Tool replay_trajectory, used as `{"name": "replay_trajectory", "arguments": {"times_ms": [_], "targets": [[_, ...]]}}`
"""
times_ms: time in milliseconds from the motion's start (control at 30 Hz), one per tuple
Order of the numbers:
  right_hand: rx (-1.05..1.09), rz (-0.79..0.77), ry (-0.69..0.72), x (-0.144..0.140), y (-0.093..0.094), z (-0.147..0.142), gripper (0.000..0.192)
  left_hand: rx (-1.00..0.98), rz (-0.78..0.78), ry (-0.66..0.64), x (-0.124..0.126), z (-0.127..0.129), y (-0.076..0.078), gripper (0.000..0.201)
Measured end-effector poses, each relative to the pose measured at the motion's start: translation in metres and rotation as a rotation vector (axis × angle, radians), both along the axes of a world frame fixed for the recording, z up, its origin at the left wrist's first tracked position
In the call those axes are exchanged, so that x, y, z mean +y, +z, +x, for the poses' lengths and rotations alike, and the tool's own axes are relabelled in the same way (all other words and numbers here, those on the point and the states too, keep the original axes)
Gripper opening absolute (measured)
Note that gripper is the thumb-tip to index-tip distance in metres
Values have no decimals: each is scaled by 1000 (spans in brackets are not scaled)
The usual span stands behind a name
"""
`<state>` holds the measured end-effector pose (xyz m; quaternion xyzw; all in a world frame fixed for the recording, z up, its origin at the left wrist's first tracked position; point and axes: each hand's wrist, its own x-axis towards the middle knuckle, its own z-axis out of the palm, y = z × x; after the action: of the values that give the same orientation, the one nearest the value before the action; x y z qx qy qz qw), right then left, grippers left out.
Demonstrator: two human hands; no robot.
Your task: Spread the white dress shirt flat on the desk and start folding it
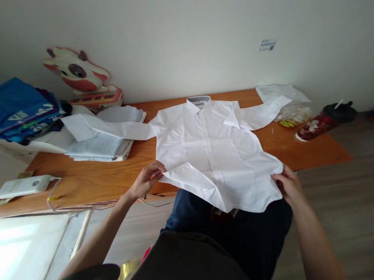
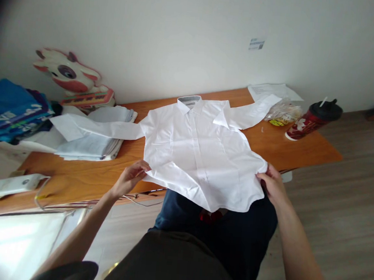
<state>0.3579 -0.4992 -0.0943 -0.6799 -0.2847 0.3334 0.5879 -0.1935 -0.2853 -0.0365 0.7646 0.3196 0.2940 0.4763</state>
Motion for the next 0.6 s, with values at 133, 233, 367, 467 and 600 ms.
{"name": "replay_trajectory", "arguments": {"times_ms": [133, 233, 367, 467, 600], "targets": [[-147, -130, 76, -9, -7, 5, 41, -94, -160, 50, -9, -10, -7, 12], [-16, -67, 24, -13, -17, -12, 46, -25, -112, 59, -14, -9, -11, 8], [-24, -50, -6, -23, -35, -39, 63, 115, 35, 14, -15, 1, -9, 29], [-220, -153, 65, -35, -50, -58, 65, 151, 71, -83, -15, 11, -5, 34], [-408, -279, 136, -48, -59, -81, 35, 220, 131, -166, -18, 22, -4, 30]]}}
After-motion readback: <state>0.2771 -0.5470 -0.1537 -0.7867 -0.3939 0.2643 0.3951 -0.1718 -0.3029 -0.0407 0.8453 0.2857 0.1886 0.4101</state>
